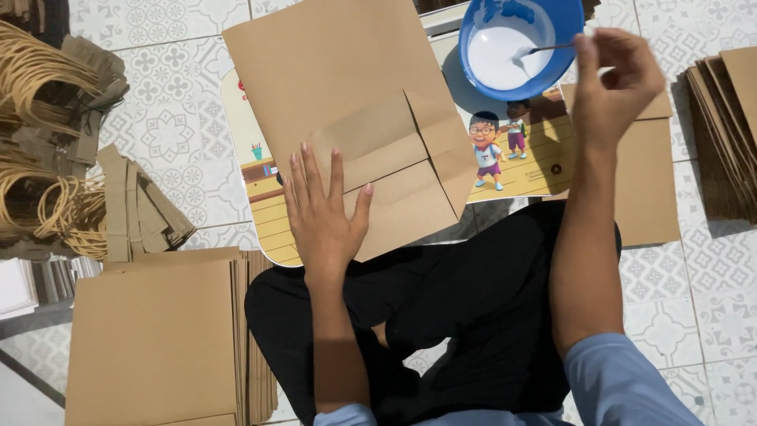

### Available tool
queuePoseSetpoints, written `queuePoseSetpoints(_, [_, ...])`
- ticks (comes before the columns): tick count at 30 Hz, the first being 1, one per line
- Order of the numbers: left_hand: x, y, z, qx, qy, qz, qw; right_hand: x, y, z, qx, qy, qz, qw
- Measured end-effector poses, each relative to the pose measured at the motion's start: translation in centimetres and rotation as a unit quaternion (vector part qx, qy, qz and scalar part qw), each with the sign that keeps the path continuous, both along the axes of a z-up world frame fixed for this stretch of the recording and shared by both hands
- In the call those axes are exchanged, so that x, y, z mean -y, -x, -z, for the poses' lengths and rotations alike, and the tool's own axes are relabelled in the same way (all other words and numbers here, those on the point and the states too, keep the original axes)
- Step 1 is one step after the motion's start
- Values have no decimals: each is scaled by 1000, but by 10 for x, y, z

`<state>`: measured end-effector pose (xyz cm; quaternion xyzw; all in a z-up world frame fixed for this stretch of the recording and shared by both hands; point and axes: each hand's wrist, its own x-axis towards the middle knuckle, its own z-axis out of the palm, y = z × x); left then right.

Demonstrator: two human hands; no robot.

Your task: The person sits on the floor and assembles a flat cardboard box by folding its flaps. They use a small stick to apply white adhesive from a blue bowl to the box's tabs, then press the flaps together to seal the box.

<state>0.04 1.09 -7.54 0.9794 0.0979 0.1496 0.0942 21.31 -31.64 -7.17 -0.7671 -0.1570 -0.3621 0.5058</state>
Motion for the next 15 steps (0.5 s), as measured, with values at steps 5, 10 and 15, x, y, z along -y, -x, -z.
queuePoseSetpoints(5, [0, 0, 0, -7, -3, -4, 1000, -5, 7, -12, -3, -99, -32, 995])
queuePoseSetpoints(10, [-1, -1, -1, -5, 0, -2, 1000, -18, 11, -14, -30, -14, 15, 999])
queuePoseSetpoints(15, [-1, -1, 1, -6, 0, -3, 1000, -22, 14, -21, 18, -105, -79, 991])
